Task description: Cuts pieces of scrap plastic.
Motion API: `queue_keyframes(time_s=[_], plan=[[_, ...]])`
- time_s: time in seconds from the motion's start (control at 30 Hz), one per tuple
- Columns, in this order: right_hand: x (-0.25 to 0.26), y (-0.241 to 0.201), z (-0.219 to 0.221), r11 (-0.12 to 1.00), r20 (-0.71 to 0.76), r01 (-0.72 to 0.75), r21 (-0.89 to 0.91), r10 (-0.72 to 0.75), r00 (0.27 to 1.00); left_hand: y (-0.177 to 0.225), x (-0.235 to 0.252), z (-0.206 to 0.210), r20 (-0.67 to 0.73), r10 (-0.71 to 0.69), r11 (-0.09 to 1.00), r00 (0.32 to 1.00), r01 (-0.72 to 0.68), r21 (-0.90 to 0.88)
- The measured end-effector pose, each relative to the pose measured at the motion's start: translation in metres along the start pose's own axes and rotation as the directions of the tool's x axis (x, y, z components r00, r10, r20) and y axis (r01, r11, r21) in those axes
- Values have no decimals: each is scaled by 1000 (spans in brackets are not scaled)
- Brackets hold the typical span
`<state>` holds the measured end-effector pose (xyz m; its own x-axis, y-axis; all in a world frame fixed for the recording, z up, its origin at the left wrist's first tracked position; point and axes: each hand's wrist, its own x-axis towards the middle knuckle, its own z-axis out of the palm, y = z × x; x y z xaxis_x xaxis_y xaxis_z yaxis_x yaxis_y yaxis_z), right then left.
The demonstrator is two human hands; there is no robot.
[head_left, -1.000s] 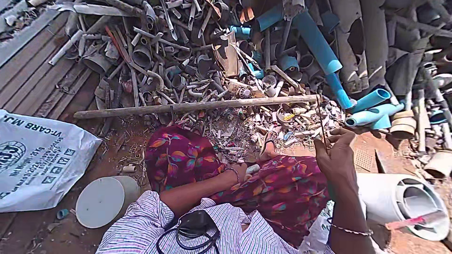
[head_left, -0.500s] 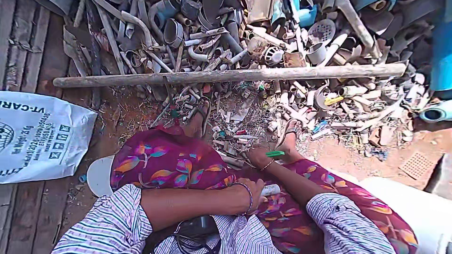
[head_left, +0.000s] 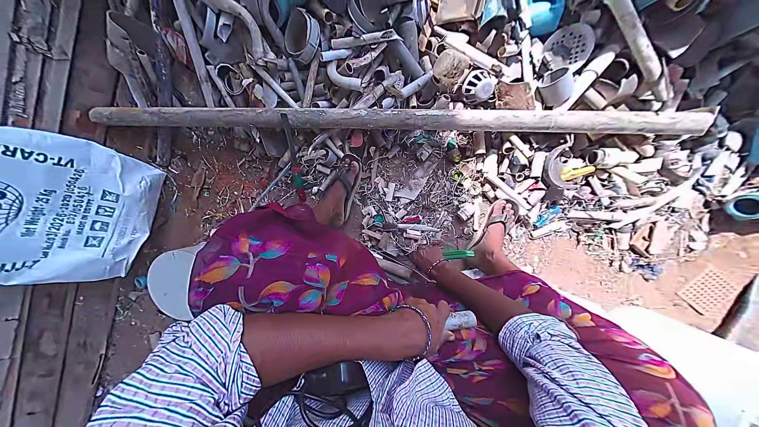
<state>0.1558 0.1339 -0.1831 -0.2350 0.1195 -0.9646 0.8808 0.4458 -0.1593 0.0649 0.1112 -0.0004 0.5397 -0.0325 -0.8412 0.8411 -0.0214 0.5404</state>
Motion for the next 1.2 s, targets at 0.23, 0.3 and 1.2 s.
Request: queue_keyframes(time_s=[0.23,0.3,1.2], plan=[[6,22,-1,980,-96,-99,170,117,989,3,3,0,-8,15,1000,1000,-15,1],[3,26,-4,979,-125,-110,169,132,983,4,3,0,-11,19,1000,1000,-19,9],[-11,-7,-82,950,-207,-218,222,265,942,-1,4,-2,-21,44,999,999,-45,-28]])
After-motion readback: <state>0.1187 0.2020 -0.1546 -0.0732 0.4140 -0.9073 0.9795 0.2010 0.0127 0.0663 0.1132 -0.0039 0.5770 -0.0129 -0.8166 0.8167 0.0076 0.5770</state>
